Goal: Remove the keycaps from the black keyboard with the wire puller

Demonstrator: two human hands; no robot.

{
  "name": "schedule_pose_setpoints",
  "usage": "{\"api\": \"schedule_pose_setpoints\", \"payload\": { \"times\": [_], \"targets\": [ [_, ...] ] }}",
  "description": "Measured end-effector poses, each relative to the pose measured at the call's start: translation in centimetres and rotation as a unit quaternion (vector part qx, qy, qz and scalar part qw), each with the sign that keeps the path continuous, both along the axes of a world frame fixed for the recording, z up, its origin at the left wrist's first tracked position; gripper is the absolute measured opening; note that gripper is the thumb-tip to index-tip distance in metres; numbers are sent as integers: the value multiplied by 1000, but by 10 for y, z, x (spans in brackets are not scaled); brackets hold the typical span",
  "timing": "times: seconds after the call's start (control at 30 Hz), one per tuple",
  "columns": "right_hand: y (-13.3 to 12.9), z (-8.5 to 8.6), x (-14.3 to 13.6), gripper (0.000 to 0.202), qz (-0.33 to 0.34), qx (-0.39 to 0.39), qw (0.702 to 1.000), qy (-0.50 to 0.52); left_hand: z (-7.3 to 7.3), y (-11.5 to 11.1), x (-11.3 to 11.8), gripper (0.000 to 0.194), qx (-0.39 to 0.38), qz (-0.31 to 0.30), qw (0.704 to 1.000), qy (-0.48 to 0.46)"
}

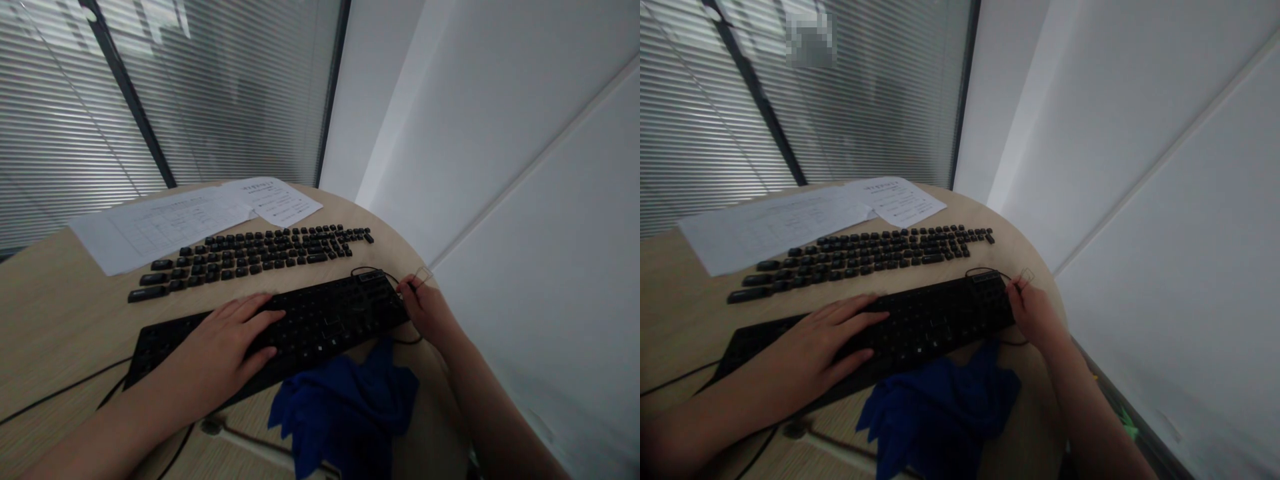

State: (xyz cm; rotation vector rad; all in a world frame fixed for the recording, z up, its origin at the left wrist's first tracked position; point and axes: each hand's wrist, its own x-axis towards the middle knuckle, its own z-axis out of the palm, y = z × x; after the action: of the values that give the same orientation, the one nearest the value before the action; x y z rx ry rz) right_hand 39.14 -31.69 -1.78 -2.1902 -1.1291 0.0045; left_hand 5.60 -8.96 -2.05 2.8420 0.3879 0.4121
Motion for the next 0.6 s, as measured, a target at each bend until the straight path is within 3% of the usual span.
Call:
{"api": "schedule_pose_setpoints", "payload": {
  "times": [0.2, 0.37, 0.6],
  "targets": [
    [-4, -6, 0, 27, -14, 16, 1000, 7, -1, 2, 1, 46, 8, -4, 1000, -3],
    [-7, -15, 1, 34, -67, 89, 993, 34, 0, 2, 2, 46, 9, -6, 1000, -1],
    [-5, -13, -2, 34, -53, 110, 991, 62, -1, 4, 2, 48, 19, -7, 1000, 1]
  ]
}}
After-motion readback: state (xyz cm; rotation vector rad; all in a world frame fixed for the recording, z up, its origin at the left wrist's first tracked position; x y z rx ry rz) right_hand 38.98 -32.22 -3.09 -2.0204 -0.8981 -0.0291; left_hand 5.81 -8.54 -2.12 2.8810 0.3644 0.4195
